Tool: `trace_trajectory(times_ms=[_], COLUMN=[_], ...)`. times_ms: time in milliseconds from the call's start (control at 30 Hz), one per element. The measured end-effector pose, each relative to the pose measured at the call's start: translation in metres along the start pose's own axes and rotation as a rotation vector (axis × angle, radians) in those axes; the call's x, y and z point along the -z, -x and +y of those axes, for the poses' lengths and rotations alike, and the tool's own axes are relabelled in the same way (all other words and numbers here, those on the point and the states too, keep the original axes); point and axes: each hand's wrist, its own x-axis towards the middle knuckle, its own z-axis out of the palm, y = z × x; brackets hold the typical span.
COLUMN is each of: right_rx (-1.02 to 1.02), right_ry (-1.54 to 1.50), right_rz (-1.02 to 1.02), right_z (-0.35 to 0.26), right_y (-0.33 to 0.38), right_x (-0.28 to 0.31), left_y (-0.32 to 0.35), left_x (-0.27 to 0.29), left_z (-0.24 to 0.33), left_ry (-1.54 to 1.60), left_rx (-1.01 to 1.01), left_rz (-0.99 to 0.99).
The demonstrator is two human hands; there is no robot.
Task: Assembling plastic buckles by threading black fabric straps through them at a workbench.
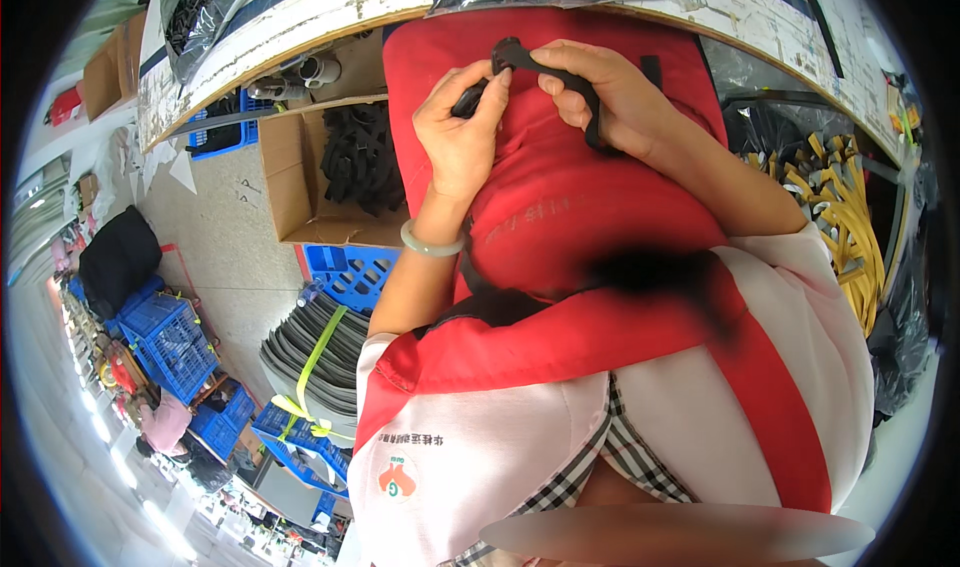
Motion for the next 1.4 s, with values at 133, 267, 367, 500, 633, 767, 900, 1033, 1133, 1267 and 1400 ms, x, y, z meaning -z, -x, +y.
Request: trace_trajectory(times_ms=[133,267,367,500,633,767,900,1033,1133,1267,1400], right_rx=[0.033,0.112,0.149,0.139,0.04,0.215,0.746,0.982,0.65,0.367,0.321], right_ry=[-0.078,0.0,-0.025,0.035,0.224,0.365,0.891,0.766,0.732,0.724,0.695], right_rz=[0.01,0.051,-0.01,-0.052,-0.117,-0.012,-0.034,-0.097,-0.02,0.036,0.037], right_z=[0.003,0.009,0.012,0.014,0.0,0.004,0.016,0.003,-0.005,-0.005,0.0], right_y=[-0.001,-0.004,-0.008,-0.021,-0.018,-0.019,-0.028,0.002,0.001,0.001,-0.005], right_x=[-0.001,-0.001,0.005,0.017,0.017,0.014,0.026,-0.005,-0.002,-0.003,-0.003], left_y=[-0.003,-0.005,-0.005,-0.01,-0.005,-0.013,-0.012,-0.01,-0.012,-0.009,-0.007], left_x=[0.0,0.002,0.0,0.002,0.003,0.022,0.006,0.004,0.004,0.003,0.002], left_z=[-0.004,-0.008,-0.006,-0.01,0.004,-0.007,0.002,0.015,0.018,0.017,0.015], left_ry=[-0.185,-0.221,-0.343,-0.392,0.144,0.725,0.659,0.543,0.463,0.326,0.29], left_rx=[-0.245,-0.282,-0.414,-0.492,0.271,0.644,0.606,0.46,0.395,0.331,0.319], left_rz=[-0.002,-0.01,0.0,-0.07,-0.215,-0.316,-0.151,-0.086,-0.061,-0.029,-0.035])
